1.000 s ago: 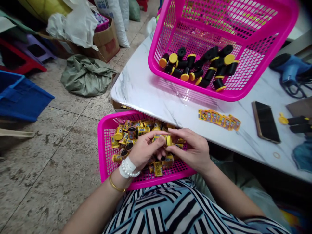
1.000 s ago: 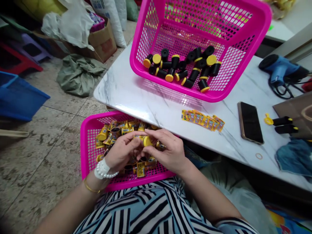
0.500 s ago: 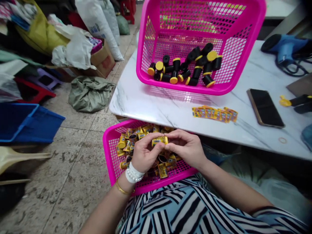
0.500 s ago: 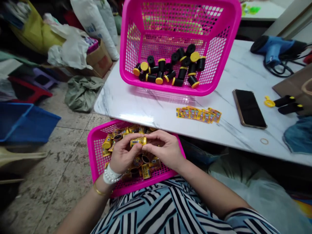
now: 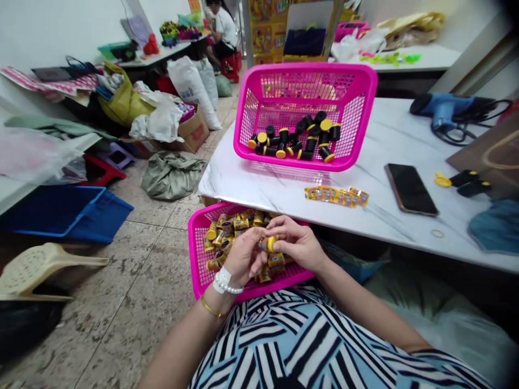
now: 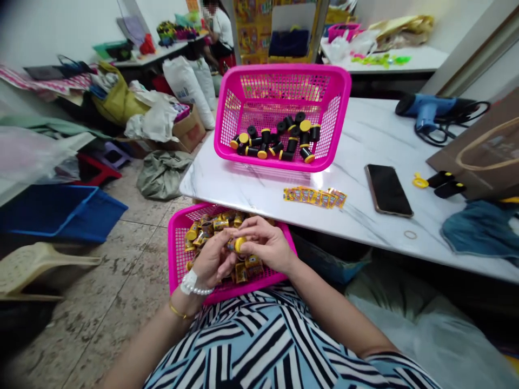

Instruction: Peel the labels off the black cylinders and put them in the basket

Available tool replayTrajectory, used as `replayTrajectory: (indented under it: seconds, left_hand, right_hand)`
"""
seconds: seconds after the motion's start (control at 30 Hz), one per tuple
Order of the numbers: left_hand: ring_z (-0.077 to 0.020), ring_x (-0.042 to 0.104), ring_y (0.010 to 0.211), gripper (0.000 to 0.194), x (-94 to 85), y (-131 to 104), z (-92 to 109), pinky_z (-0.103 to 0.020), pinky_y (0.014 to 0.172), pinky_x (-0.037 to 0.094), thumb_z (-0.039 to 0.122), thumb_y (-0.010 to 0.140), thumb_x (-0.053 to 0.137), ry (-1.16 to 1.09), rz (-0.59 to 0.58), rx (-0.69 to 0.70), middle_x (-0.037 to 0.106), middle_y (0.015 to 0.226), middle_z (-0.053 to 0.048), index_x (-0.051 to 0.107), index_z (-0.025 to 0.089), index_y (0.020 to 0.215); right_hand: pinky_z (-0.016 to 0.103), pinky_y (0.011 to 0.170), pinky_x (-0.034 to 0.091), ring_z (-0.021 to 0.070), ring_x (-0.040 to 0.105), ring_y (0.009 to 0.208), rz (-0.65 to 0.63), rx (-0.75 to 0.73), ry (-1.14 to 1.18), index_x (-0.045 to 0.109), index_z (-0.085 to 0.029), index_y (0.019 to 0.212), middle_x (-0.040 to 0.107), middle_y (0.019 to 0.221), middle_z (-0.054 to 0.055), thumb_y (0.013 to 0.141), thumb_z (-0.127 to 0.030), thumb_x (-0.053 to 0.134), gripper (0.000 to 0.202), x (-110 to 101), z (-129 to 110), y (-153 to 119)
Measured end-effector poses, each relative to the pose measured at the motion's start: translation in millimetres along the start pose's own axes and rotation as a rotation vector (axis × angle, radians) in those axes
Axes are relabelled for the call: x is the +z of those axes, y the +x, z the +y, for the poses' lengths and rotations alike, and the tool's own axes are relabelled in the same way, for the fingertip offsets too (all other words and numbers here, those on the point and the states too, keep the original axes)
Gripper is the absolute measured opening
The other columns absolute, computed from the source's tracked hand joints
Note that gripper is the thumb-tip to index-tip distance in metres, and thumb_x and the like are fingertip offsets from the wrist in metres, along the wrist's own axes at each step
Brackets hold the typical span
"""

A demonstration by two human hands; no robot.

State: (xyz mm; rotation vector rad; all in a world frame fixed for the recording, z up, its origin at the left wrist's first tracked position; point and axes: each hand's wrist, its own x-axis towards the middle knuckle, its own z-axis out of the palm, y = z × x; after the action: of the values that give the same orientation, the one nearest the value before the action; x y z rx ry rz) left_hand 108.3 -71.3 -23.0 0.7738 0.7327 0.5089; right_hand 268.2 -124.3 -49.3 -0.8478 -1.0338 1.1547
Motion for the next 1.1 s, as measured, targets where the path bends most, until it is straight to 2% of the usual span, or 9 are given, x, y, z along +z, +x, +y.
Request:
replayTrajectory:
  seconds: [0.2, 0.33, 0.47, 0.57, 0.63, 0.73, 0.9, 0.97, 1.1]
  left_hand:
    - [-0.0034, 0.028, 0.021, 0.047, 4.5, 1.4, -3.8, -0.014, 0.025, 0.023, 0.06, 0.08, 0.067, -0.049, -0.037, 0.025, 0.057, 0.041, 0.005, 0.058, 0.015, 0.09]
    - [-0.002, 0.023, 0.021, 0.042, -5.8, -2.2, -11.7, -0.013, 0.025, 0.02, 0.056, 0.079, 0.07, 0.001, -0.005, 0.011, 0.052, 0.038, 0.008, 0.055, 0.016, 0.085]
    - [-0.0037, 0.028, 0.022, 0.049, -24.0, -0.2, -12.3, -0.013, 0.025, 0.02, 0.06, 0.076, 0.07, 0.188, 0.086, -0.04, 0.054, 0.041, 0.007, 0.055, 0.017, 0.094]
    - [-0.0082, 0.038, 0.023, 0.066, -32.9, 3.5, -7.3, -0.014, 0.025, 0.023, 0.062, 0.074, 0.07, 0.377, 0.218, 0.062, 0.06, 0.045, 0.005, 0.05, 0.018, 0.117]
    - [-0.0097, 0.041, 0.024, 0.074, -35.3, 4.5, -5.2, -0.014, 0.025, 0.024, 0.064, 0.075, 0.068, 0.435, 0.283, 0.156, 0.06, 0.047, 0.005, 0.045, 0.018, 0.128]
    - [-0.0088, 0.039, 0.024, 0.074, -36.3, 3.1, -9.4, -0.014, 0.027, 0.023, 0.064, 0.076, 0.066, 0.444, 0.305, 0.224, 0.06, 0.046, 0.006, 0.045, 0.017, 0.13]
    - [-0.0059, 0.035, 0.025, 0.068, -40.0, -3.7, -27.2, -0.013, 0.029, 0.02, 0.064, 0.075, 0.067, 0.411, 0.271, 0.188, 0.057, 0.045, 0.006, 0.053, 0.015, 0.119]
    - [-0.0058, 0.036, 0.027, 0.065, -41.6, -8.5, -30.3, -0.013, 0.03, 0.02, 0.063, 0.074, 0.069, 0.402, 0.284, 0.19, 0.057, 0.047, 0.006, 0.055, 0.016, 0.117]
    - [-0.0061, 0.04, 0.03, 0.061, -42.9, -20.8, -26.6, -0.015, 0.033, 0.026, 0.06, 0.071, 0.074, 0.36, 0.323, 0.199, 0.057, 0.05, 0.006, 0.059, 0.016, 0.111]
  right_hand:
    - [0.026, 0.059, 0.062, 0.0128, 0.065, 0.073, 0.108, -0.002, 0.085, 0.079, -0.026, 0.085, 0.058, 0.095, 0.0, 0.073, -0.03, 0.085, 0.014, 9.3, 0.8, -1.3]
    - [0.026, 0.057, 0.061, 0.0123, 0.065, 0.07, 0.11, 0.006, 0.067, 0.077, -0.024, 0.082, 0.056, 0.091, -0.001, 0.072, -0.033, 0.085, 0.016, 15.8, 13.3, -4.4]
    - [0.024, 0.058, 0.056, 0.0114, 0.064, 0.065, -0.017, -0.039, -0.269, 0.077, -0.023, 0.088, 0.063, 0.089, 0.001, 0.077, -0.03, 0.08, 0.014, 7.8, 8.8, 4.1]
    - [0.025, 0.069, 0.054, 0.0139, 0.067, 0.069, -0.05, -0.169, -0.694, 0.079, -0.022, 0.087, 0.071, 0.078, 0.002, 0.083, -0.024, 0.074, 0.007, -17.8, -22.1, 31.1]
    - [0.025, 0.074, 0.053, 0.015, 0.068, 0.075, 0.049, -0.23, -0.974, 0.079, -0.022, 0.088, 0.075, 0.082, 0.003, 0.087, -0.024, 0.069, 0.011, -41.6, -52.1, 60.7]
    - [0.026, 0.089, 0.05, 0.0164, 0.067, 0.098, 0.23, -0.055, -1.521, 0.076, -0.027, 0.106, 0.074, 0.107, 0.003, 0.097, -0.034, 0.057, 0.022, -77.1, -94.4, 113.2]
    - [0.038, 0.082, 0.052, 0.0313, 0.068, 0.097, 0.267, 0.217, -1.687, 0.077, -0.018, 0.092, 0.074, 0.099, 0.015, 0.08, -0.048, 0.075, 0.033, -107.7, -114.4, 179.0]
    - [0.039, 0.082, 0.052, 0.0329, 0.068, 0.098, 0.258, 0.278, -1.706, 0.075, -0.015, 0.094, 0.073, 0.1, 0.018, 0.072, -0.047, 0.081, 0.039, -108.4, -108.0, 191.6]
    - [0.039, 0.084, 0.051, 0.0332, 0.066, 0.101, 0.278, 0.301, -1.681, 0.071, -0.009, 0.107, 0.071, 0.107, 0.022, 0.073, -0.034, 0.079, 0.043, -104.5, -103.4, 196.7]
